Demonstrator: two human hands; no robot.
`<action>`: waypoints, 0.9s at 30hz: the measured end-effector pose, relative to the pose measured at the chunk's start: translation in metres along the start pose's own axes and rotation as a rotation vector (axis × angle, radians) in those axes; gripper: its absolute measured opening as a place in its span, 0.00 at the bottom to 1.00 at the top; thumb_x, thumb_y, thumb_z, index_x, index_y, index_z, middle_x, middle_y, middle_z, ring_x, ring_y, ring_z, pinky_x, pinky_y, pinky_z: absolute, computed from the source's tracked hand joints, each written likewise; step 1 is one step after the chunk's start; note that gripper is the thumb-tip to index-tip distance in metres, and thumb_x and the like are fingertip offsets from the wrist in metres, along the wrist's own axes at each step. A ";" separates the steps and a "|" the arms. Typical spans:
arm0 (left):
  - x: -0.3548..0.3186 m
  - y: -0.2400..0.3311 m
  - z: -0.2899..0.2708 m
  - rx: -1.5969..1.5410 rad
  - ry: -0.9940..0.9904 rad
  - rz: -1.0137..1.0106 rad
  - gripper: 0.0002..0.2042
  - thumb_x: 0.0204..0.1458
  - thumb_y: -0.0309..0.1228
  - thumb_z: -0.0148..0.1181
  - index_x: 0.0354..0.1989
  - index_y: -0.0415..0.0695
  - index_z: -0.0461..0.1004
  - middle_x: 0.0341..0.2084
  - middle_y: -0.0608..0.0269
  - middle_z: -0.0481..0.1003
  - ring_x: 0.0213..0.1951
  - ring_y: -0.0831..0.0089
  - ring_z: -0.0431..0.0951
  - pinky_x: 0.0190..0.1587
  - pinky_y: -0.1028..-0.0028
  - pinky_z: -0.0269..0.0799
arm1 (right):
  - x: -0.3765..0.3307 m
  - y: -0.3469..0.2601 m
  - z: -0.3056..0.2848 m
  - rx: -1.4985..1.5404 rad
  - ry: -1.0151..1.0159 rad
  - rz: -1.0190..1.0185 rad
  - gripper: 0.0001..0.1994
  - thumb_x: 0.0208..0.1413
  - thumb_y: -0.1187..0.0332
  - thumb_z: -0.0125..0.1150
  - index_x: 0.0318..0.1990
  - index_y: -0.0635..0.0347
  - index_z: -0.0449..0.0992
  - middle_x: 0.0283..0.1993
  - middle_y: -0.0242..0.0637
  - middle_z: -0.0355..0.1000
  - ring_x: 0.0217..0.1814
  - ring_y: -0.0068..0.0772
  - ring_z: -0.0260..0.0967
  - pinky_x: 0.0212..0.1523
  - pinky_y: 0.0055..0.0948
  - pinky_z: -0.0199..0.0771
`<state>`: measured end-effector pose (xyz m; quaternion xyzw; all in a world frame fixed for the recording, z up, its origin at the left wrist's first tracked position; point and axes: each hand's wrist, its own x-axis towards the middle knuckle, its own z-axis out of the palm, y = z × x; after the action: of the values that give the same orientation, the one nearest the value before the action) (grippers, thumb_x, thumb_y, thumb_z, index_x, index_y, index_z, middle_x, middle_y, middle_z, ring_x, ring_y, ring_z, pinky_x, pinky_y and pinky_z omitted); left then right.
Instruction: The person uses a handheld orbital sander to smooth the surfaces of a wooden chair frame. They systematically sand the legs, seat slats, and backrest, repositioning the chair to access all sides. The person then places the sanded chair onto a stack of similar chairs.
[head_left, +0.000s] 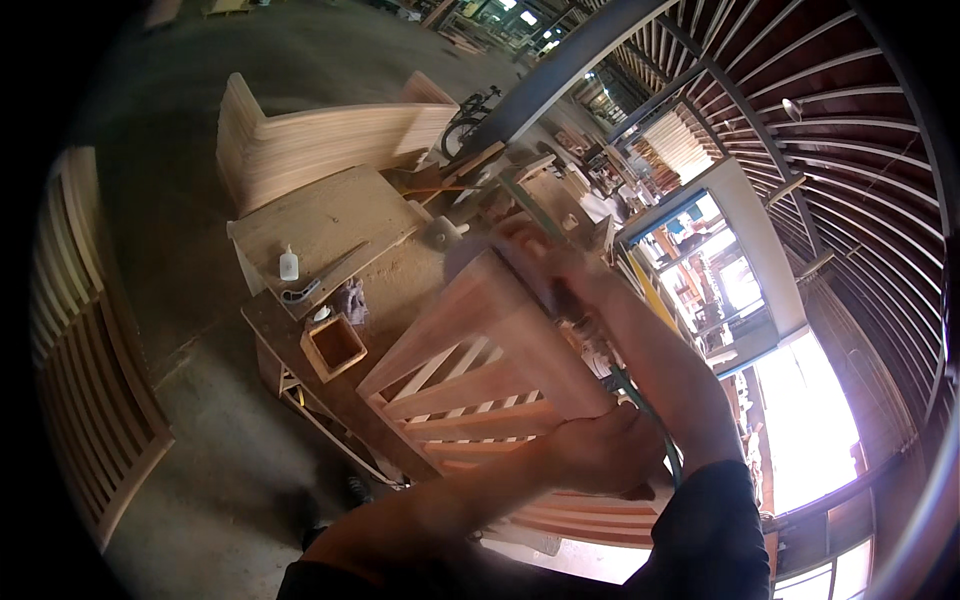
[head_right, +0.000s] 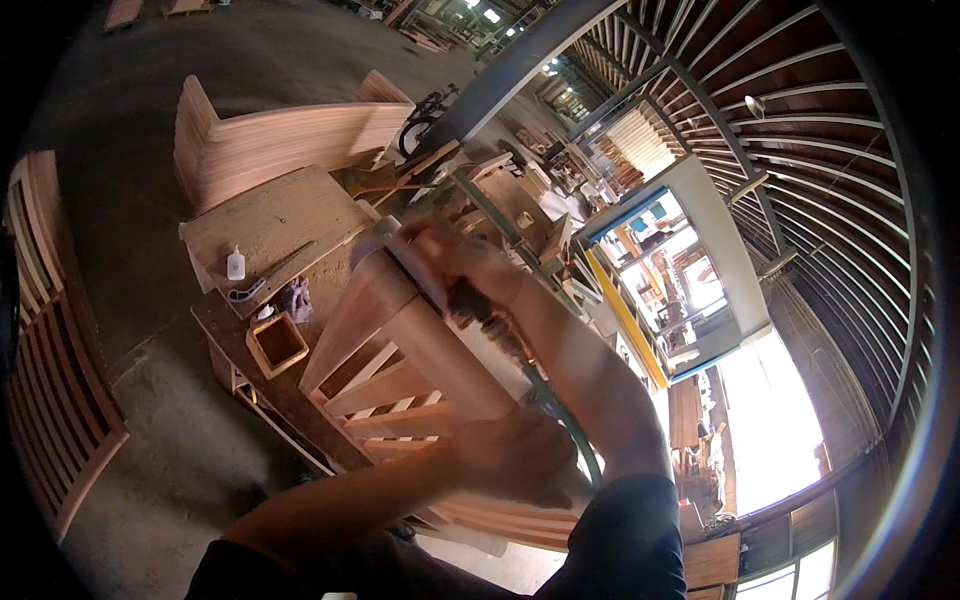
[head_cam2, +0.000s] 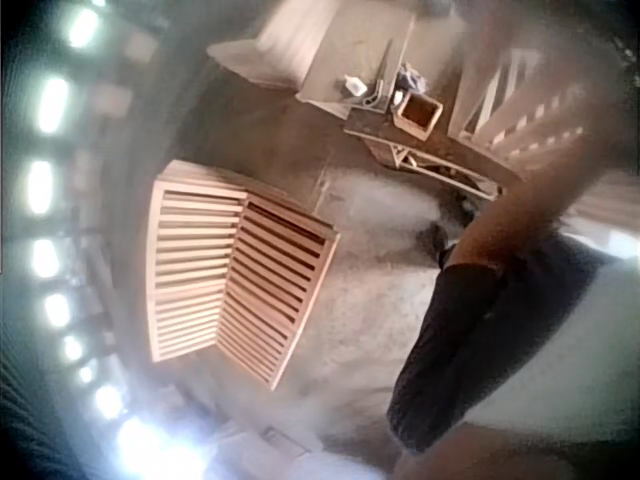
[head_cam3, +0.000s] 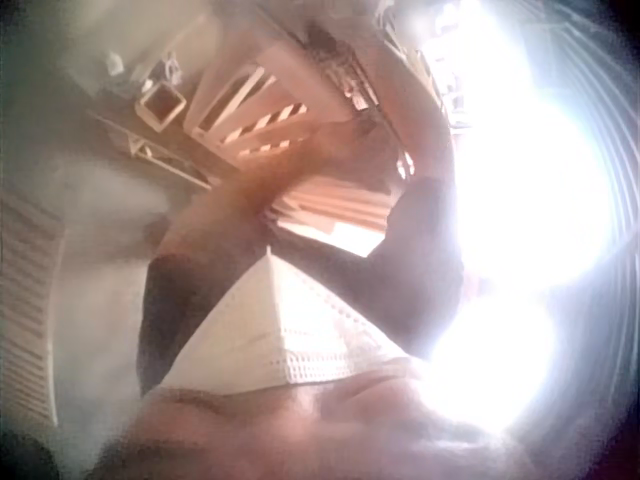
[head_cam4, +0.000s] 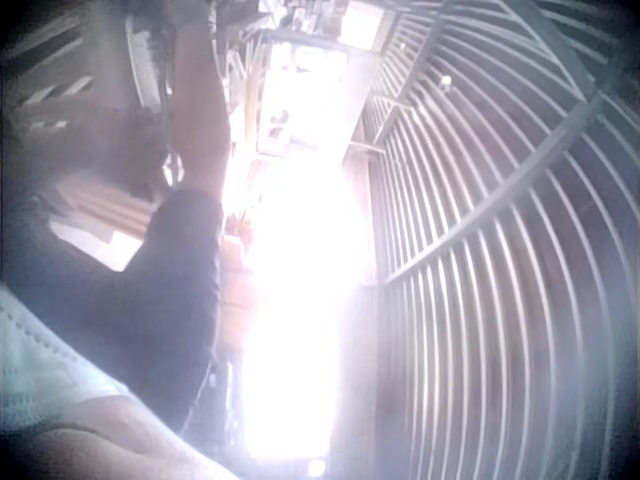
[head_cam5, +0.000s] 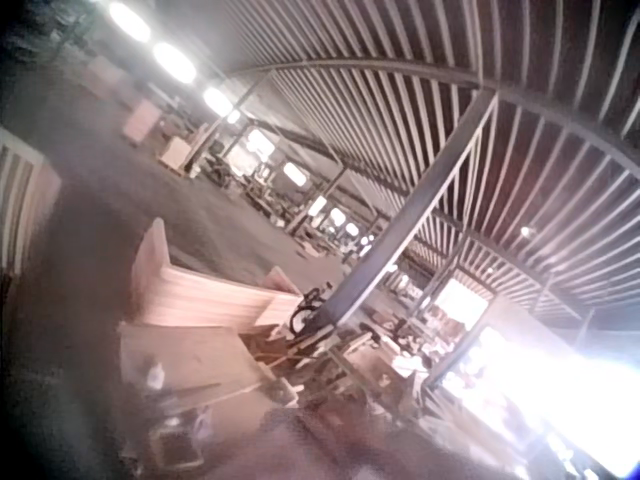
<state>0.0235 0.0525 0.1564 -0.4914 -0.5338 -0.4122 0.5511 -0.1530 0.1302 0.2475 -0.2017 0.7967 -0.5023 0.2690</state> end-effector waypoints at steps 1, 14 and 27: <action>0.003 0.003 -0.001 -0.045 -0.004 0.002 0.22 0.58 0.55 0.58 0.35 0.44 0.77 0.33 0.61 0.74 0.41 0.62 0.77 0.49 0.63 0.73 | -0.011 -0.023 0.004 -0.053 0.062 -0.028 0.32 0.58 0.49 0.76 0.64 0.56 0.73 0.49 0.29 0.75 0.47 0.19 0.72 0.48 0.25 0.73; 0.008 0.010 0.006 -0.643 -0.391 -0.472 0.14 0.60 0.44 0.65 0.38 0.45 0.82 0.35 0.61 0.77 0.38 0.66 0.77 0.42 0.63 0.74 | -0.052 -0.148 0.176 -1.698 0.232 -0.112 0.22 0.52 0.66 0.72 0.56 0.52 0.79 0.51 0.40 0.76 0.52 0.40 0.79 0.50 0.38 0.81; 0.010 0.013 -0.006 -0.252 -0.298 -0.180 0.16 0.61 0.46 0.64 0.34 0.45 0.82 0.32 0.61 0.77 0.37 0.66 0.77 0.41 0.64 0.73 | -0.038 -0.083 0.224 -2.162 -0.115 -0.002 0.17 0.51 0.66 0.71 0.49 0.56 0.84 0.47 0.40 0.74 0.48 0.44 0.78 0.37 0.38 0.81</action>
<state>0.0386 0.0498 0.1655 -0.5624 -0.5953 -0.4458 0.3613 0.0217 -0.0364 0.2527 -0.3560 0.8039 0.4763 -0.0148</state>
